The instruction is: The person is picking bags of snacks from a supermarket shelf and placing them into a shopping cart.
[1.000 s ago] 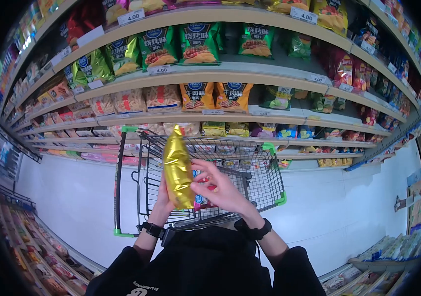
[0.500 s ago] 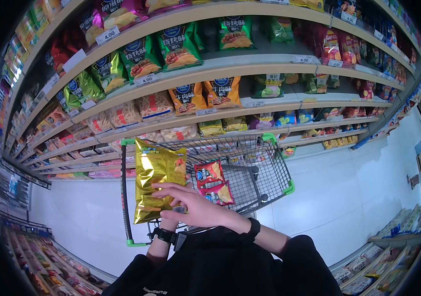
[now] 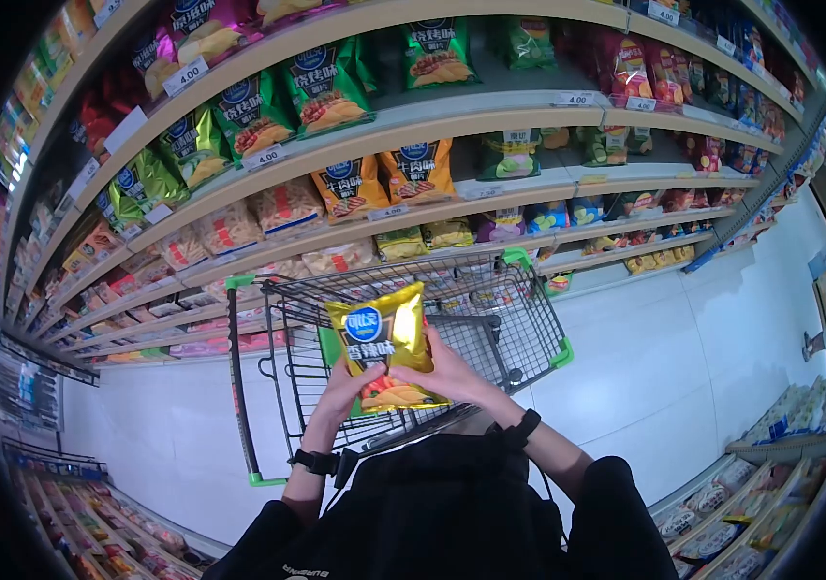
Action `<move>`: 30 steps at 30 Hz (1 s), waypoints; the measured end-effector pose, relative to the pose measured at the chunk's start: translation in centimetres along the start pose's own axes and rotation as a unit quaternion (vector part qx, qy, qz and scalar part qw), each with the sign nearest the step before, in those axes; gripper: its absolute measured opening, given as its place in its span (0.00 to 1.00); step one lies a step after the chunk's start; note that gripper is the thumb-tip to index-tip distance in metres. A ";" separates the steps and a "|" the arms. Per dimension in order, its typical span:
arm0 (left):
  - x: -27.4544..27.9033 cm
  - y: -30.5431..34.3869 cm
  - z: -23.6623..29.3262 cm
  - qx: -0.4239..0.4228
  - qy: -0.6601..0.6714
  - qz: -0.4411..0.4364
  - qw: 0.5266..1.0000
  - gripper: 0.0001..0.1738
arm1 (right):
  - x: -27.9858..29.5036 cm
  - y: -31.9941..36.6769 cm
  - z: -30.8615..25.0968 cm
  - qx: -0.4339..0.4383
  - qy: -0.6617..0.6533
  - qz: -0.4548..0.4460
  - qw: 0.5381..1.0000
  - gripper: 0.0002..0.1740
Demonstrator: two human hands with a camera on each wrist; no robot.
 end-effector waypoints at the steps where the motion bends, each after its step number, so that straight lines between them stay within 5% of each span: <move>1: -0.4 -0.1 -0.3 0.000 -0.032 -0.014 0.999 0.33 | 0.3 0.2 -0.2 -0.039 -0.019 -0.023 0.999 0.54; 4: -1.5 -0.5 -1.3 -0.005 -0.055 -0.042 0.998 0.30 | -0.9 -0.7 3.8 0.045 -0.185 0.028 0.981 0.56; 8: -2.4 -0.4 -1.0 0.018 -0.050 -0.068 0.996 0.29 | -0.3 0.0 5.1 -0.109 -0.255 -0.039 0.960 0.43; 11: -2.0 -1.0 -2.0 0.027 0.001 -0.087 0.996 0.28 | -0.5 -0.3 6.1 -0.100 -0.308 -0.048 0.945 0.37; 23: 0.6 -6.6 -7.2 0.140 0.295 0.032 0.945 0.24 | 2.3 -0.3 7.4 -0.136 -0.270 0.004 0.953 0.32; 30: -4.6 -9.1 -9.7 0.178 0.332 0.024 0.926 0.26 | 3.8 1.6 10.8 -0.188 -0.412 0.116 0.884 0.31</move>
Point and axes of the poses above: each hand's wrist, its own y-axis away from the middle knuckle, its own x-axis out of the back of the hand, z = x × y, the point moved 2 cm from there along -y, towards the middle knuckle, and after that the axes turned 1 degree about -z, right-handed, at the moved point
